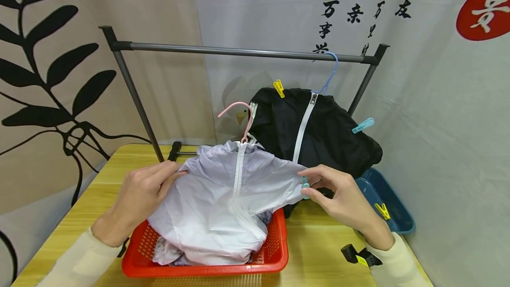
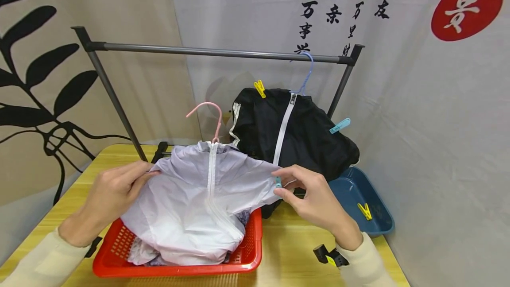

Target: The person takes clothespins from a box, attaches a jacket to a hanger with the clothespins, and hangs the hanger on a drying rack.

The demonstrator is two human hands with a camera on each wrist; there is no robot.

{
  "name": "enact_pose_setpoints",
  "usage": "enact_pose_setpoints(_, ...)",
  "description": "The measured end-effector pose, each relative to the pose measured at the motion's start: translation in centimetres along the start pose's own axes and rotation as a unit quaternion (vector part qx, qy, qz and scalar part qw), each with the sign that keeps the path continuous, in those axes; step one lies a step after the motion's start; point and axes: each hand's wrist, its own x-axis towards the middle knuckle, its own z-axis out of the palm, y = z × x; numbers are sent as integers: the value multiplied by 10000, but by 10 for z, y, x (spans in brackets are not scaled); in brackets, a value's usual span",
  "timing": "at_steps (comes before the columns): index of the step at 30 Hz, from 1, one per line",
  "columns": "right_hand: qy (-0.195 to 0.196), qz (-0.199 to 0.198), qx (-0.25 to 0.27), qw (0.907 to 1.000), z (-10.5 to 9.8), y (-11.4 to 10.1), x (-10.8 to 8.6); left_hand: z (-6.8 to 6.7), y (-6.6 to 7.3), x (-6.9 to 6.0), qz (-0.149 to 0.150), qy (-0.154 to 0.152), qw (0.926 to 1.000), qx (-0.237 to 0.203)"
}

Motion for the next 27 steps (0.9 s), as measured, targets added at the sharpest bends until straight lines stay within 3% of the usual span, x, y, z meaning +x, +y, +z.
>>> enact_pose_setpoints(12,11,-495,678,9965,26,-14,21,3,1,-1,-128,-95,9999,-44)
enact_pose_setpoints(21,-161,-466,878,9949,41,-28,41,6,2,-1,-96,-71,9998,-127)
enact_pose_setpoints(27,-232,-742,988,9921,51,-34,55,8,2,0,-68,-31,9998,-159)
